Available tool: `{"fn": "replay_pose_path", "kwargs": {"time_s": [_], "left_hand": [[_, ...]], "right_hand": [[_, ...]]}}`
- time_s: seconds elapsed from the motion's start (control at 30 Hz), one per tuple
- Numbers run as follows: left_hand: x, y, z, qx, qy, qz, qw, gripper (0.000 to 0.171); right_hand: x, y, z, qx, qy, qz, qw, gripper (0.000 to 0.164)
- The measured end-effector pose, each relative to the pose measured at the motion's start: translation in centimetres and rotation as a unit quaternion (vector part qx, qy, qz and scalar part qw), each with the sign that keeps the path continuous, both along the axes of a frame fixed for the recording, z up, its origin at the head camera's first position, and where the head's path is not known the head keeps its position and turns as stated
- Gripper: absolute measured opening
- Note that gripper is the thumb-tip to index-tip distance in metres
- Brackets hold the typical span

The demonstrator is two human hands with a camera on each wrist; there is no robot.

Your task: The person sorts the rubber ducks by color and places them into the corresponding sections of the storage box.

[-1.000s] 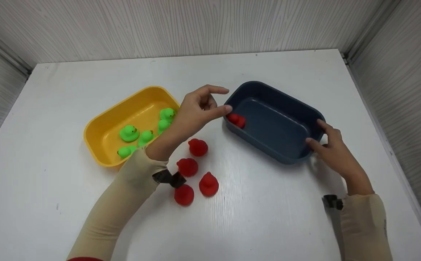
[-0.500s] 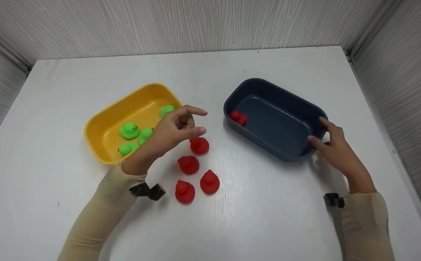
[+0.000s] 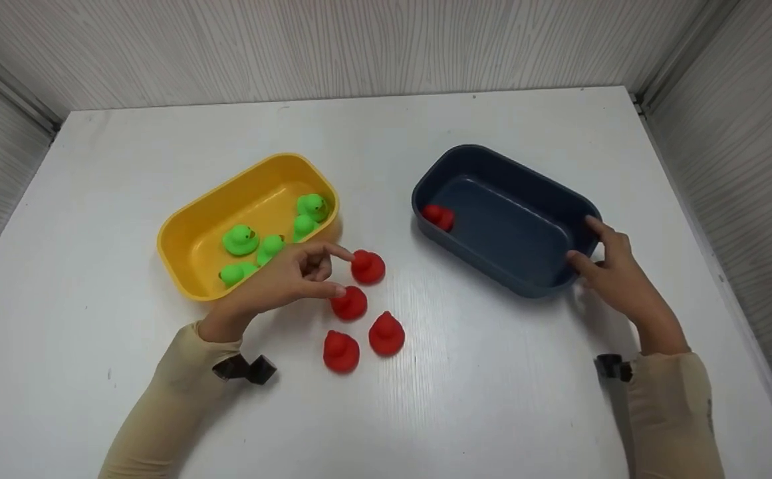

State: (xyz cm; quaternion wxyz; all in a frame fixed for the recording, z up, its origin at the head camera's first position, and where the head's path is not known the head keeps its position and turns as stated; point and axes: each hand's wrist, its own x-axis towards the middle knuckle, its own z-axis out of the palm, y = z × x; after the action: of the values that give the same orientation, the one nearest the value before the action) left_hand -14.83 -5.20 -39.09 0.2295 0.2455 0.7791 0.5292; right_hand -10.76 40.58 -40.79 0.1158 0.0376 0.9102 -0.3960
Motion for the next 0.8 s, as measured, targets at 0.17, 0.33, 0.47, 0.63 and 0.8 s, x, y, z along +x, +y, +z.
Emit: {"fn": "replay_pose_path", "kwargs": {"time_s": [0.17, 0.33, 0.47, 0.63, 0.8], "left_hand": [[-0.2, -0.5, -0.8, -0.017, -0.002, -0.01, 0.9998, 0.044], [-0.4, -0.6, -0.9, -0.047, 0.011, -0.03, 0.9984, 0.039], [-0.4, -0.8, -0.9, -0.067, 0.013, -0.043, 0.9968, 0.039], [-0.5, -0.9, -1.0, -0.114, 0.015, -0.048, 0.9922, 0.04], [-0.7, -0.9, -1.4, -0.154, 0.016, -0.051, 0.9866, 0.037]], "right_hand": [[0.0, -0.1, 0.0, -0.001, -0.001, 0.005, 1.0, 0.074], [0.1, -0.2, 0.1, -0.002, -0.004, 0.003, 1.0, 0.073], [0.1, -0.2, 0.1, 0.001, -0.007, 0.003, 1.0, 0.073], [0.1, -0.2, 0.1, 0.002, -0.008, 0.004, 1.0, 0.074], [0.1, -0.1, 0.1, 0.0, -0.005, 0.004, 1.0, 0.073]]}}
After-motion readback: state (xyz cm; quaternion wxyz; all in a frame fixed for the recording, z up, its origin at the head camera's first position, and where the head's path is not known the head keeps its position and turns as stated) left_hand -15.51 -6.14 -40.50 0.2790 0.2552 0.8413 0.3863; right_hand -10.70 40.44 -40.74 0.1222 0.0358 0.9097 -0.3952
